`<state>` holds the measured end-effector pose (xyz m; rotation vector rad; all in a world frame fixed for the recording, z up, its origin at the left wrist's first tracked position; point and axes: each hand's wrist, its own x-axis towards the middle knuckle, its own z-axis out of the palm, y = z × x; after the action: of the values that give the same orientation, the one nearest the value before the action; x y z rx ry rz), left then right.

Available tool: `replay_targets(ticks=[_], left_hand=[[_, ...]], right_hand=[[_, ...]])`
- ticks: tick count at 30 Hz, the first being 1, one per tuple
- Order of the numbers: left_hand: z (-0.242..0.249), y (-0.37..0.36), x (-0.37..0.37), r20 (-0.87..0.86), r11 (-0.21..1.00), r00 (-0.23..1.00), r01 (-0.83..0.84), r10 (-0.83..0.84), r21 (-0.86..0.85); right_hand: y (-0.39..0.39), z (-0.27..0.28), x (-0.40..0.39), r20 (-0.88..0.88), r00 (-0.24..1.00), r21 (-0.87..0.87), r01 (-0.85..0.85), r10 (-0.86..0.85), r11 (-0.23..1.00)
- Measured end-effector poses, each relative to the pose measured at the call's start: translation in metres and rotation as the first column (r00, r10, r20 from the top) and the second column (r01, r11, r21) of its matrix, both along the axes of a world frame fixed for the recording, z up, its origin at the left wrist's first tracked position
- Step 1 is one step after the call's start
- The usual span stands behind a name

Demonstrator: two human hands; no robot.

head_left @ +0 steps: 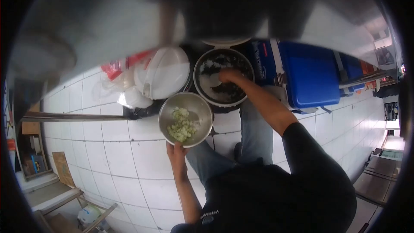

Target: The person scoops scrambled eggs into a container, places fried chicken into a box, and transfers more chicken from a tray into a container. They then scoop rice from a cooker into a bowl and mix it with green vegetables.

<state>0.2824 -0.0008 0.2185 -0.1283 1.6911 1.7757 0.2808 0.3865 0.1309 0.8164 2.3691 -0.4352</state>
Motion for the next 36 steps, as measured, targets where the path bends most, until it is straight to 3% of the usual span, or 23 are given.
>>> replay_targets(ticks=[3,5,7,8,9,11,13,15,18,21,24,27,29,32,36], left_hand=[[-0.019,0.007,-0.002,0.012,0.999,1.0,-0.001,0.001,-0.034],[-0.036,0.002,-0.005,0.024,1.0,1.0,0.01,-0.009,-0.018],[-0.042,0.007,-0.013,0.017,0.999,1.0,0.024,-0.024,0.033],[-0.043,0.007,-0.015,-0.008,0.999,1.0,0.026,-0.026,0.043],[-0.044,0.006,-0.019,-0.034,0.998,0.999,0.027,-0.026,0.054],[-0.046,0.004,-0.022,-0.057,0.998,0.998,0.015,-0.012,0.057],[-0.05,-0.001,-0.027,-0.047,0.999,0.999,-0.014,0.016,0.034],[-0.063,-0.012,-0.028,-0.086,0.999,0.996,0.009,-0.004,0.048],[-0.077,-0.018,-0.03,-0.037,1.0,0.999,0.01,-0.009,0.026],[-0.074,-0.015,-0.024,-0.001,0.999,1.0,0.009,-0.009,0.054],[-0.058,-0.004,-0.02,0.075,0.993,0.996,-0.049,0.041,0.111],[-0.053,0.007,-0.018,0.165,0.983,0.983,-0.101,0.075,0.151],[-0.057,0.014,-0.02,0.193,0.972,0.976,-0.135,0.097,0.191],[-0.123,0.014,-0.04,0.365,0.915,0.929,-0.096,-0.059,0.392],[-0.122,0.045,-0.055,0.363,0.904,0.92,-0.026,-0.145,0.427]], right_hand=[[0.018,-0.041,-0.001,-0.049,0.994,-0.117,-0.099,0.093,0.988],[0.041,-0.103,0.005,0.004,0.925,-0.044,-0.379,0.379,0.925],[0.04,-0.095,0.001,0.045,0.968,-0.145,-0.238,0.246,0.96],[0.023,-0.058,-0.001,0.089,0.996,-0.275,0.053,-0.029,0.96],[0.013,-0.033,-0.005,0.164,0.943,-0.383,0.333,-0.291,0.862],[0.016,-0.045,-0.01,0.158,0.93,-0.476,0.367,-0.332,0.799],[0.004,-0.052,-0.009,0.1,0.966,-0.433,0.256,-0.237,0.864],[-0.013,-0.028,-0.004,-0.005,1.0,-0.214,-0.012,0.012,0.977],[-0.035,0.01,-0.001,-0.069,0.916,0.172,-0.38,0.396,0.909],[-0.049,0.016,0.014,-0.185,0.848,0.284,-0.437,0.496,0.853],[-0.056,0.02,0.015,-0.091,0.852,0.325,-0.464,0.516,0.824],[-0.044,0.014,0.015,-0.119,0.836,0.243,-0.499,0.536,0.832],[-0.033,-0.004,0.007,-0.066,0.886,0.125,-0.449,0.459,0.885],[-0.02,-0.052,0.003,-0.107,0.9,0.012,-0.424,0.423,0.906],[-0.006,-0.058,0.005,-0.058,0.908,-0.177,-0.418,0.415,0.891]])
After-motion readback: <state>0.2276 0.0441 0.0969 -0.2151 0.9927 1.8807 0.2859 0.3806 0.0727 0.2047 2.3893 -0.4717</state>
